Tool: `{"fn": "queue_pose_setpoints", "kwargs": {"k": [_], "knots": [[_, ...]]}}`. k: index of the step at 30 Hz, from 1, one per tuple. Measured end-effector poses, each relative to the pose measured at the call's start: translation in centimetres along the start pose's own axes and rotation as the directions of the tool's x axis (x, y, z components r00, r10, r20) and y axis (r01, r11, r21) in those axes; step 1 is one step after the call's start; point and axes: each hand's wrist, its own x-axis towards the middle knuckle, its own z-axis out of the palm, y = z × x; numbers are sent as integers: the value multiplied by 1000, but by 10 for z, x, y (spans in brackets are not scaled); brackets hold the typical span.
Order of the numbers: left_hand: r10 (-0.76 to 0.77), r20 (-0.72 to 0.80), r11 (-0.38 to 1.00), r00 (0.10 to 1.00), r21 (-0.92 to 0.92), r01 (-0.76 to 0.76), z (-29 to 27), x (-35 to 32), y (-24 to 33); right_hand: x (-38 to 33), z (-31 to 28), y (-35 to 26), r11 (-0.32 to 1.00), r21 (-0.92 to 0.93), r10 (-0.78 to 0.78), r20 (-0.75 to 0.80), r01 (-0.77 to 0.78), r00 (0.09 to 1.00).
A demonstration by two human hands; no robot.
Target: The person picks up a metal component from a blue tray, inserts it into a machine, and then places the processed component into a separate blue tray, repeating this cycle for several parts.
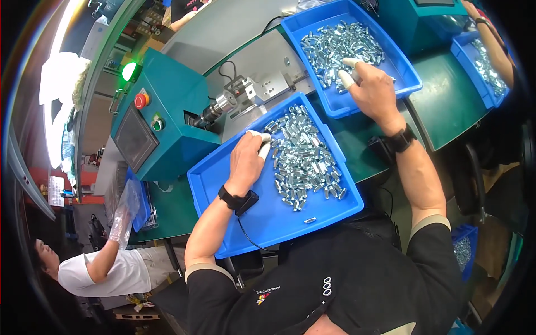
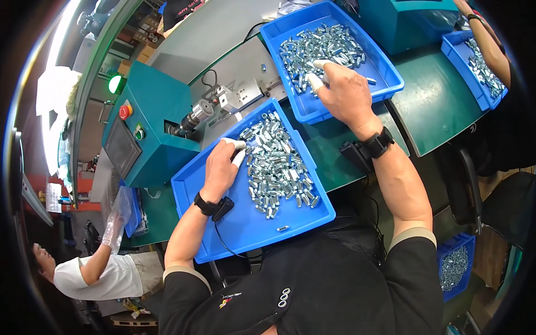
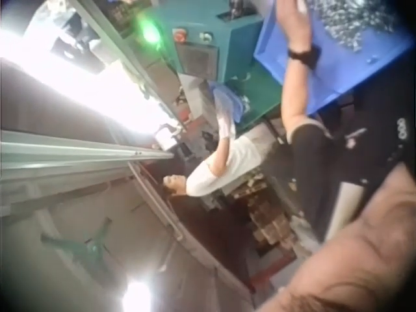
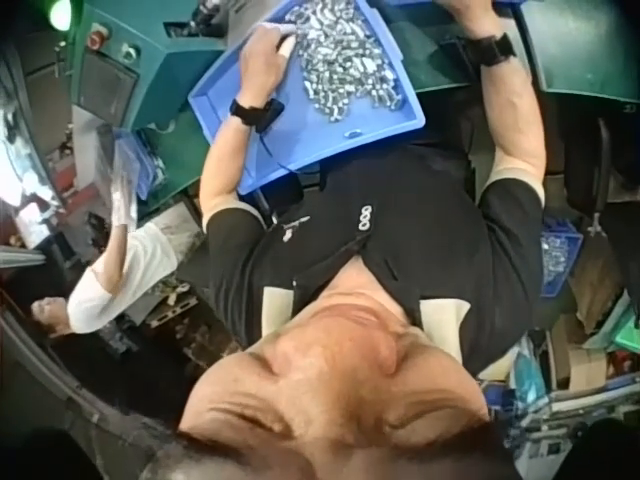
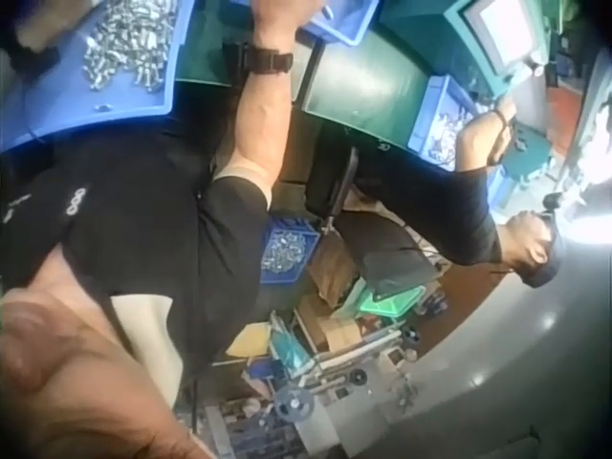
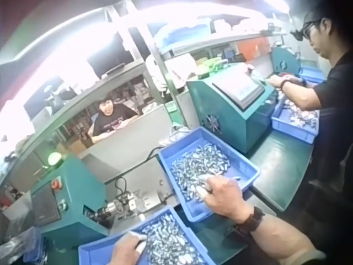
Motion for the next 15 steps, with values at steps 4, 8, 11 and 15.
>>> {"fn": "queue_pose_setpoints", "kwargs": {"k": [4, 8, 11, 15], "knots": [[48, -74, 999, 996, -13, -49, -12, 3, 4, -3, -2, -4, 1000, 18, 7, 19, -7, 1000], [93, -199, 996, 975, 6, -94, -53, 38, 21, -2, -5, -5, 1000, 29, 11, 26, -12, 1000], [120, -242, 992, 963, 65, -107, -63, 84, 17, -3, -5, -7, 999, 35, 15, 22, -16, 1000], [139, -184, 979, 973, 176, -106, -63, 113, 1, -1, -5, -9, 999, 45, 12, 12, -13, 1000]]}}
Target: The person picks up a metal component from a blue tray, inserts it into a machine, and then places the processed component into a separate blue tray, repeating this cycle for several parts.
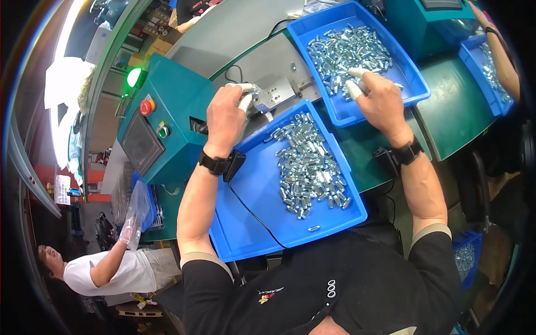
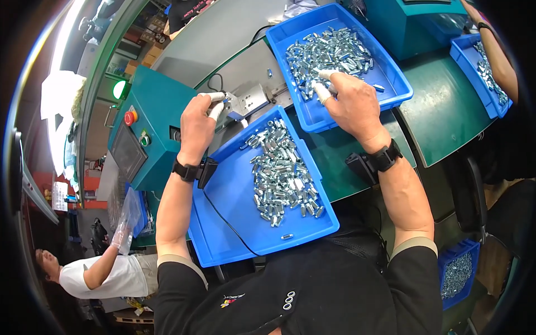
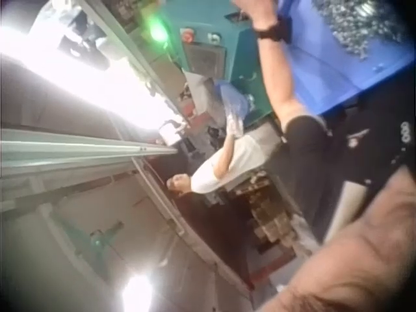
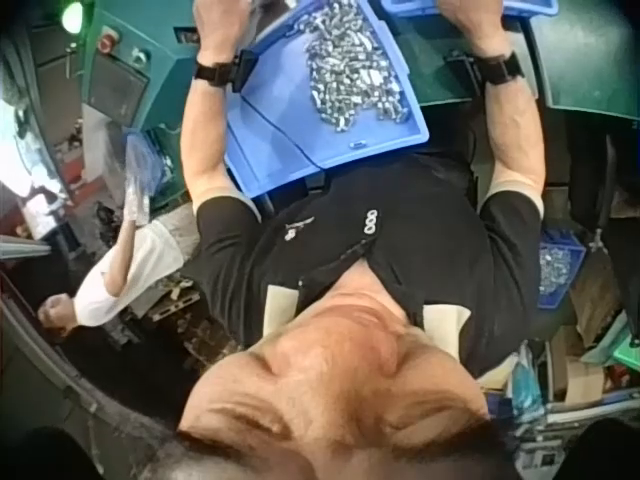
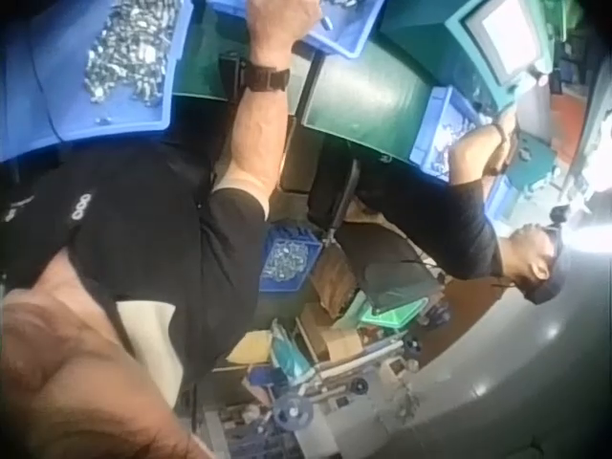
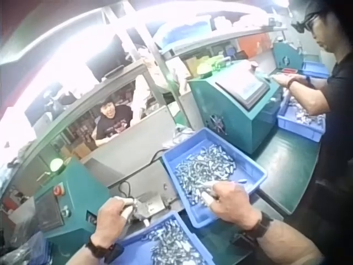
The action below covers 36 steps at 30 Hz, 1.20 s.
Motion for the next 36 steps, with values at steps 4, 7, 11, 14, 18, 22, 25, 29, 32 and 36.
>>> {"fn": "queue_pose_setpoints", "kwargs": {"k": [4, 7, 11, 14, 18, 22, 25, 29, 32, 36], "knots": [[37, 33, 996, 999, 79, -40, 7, 4, -12, 0, -1, 1, 1000, -2, -26, 7, 26, 1000], [47, 37, 993, 998, 109, -51, 12, 3, -19, 0, -1, 3, 999, -9, -31, 14, 31, 999], [71, 40, 985, 997, 154, -77, 13, 1, -23, -1, 0, 4, 1000, -2, -20, 24, 20, 1000], [114, 35, 973, 993, 198, -118, 13, 1, -23, 0, 1, 4, 999, -1, -44, 8, 44, 999], [139, -7, 982, 990, 129, -137, 13, 1, -22, -2, 1, 4, 999, 0, -36, 9, 36, 999], [131, 23, 978, 991, 162, -133, 12, 3, -19, -1, -1, 4, 1000, -16, -27, 8, 27, 1000], [240, 2, 954, 971, 185, -237, 10, 1, -18, -2, 2, 5, 998, -27, -48, 6, 49, 999], [269, 12, 932, 963, 248, -264, 11, -6, -21, 3, 1, 4, 1000, 13, -7, 109, 6, 994], [294, -23, 931, 956, 235, -280, 15, -1, -25, 7, -2, -2, 996, 64, 44, 194, -58, 980], [314, -50, 927, 948, 233, -294, 16, -3, -30, 8, -2, -15, 971, 174, 110, 288, -165, 951]]}}
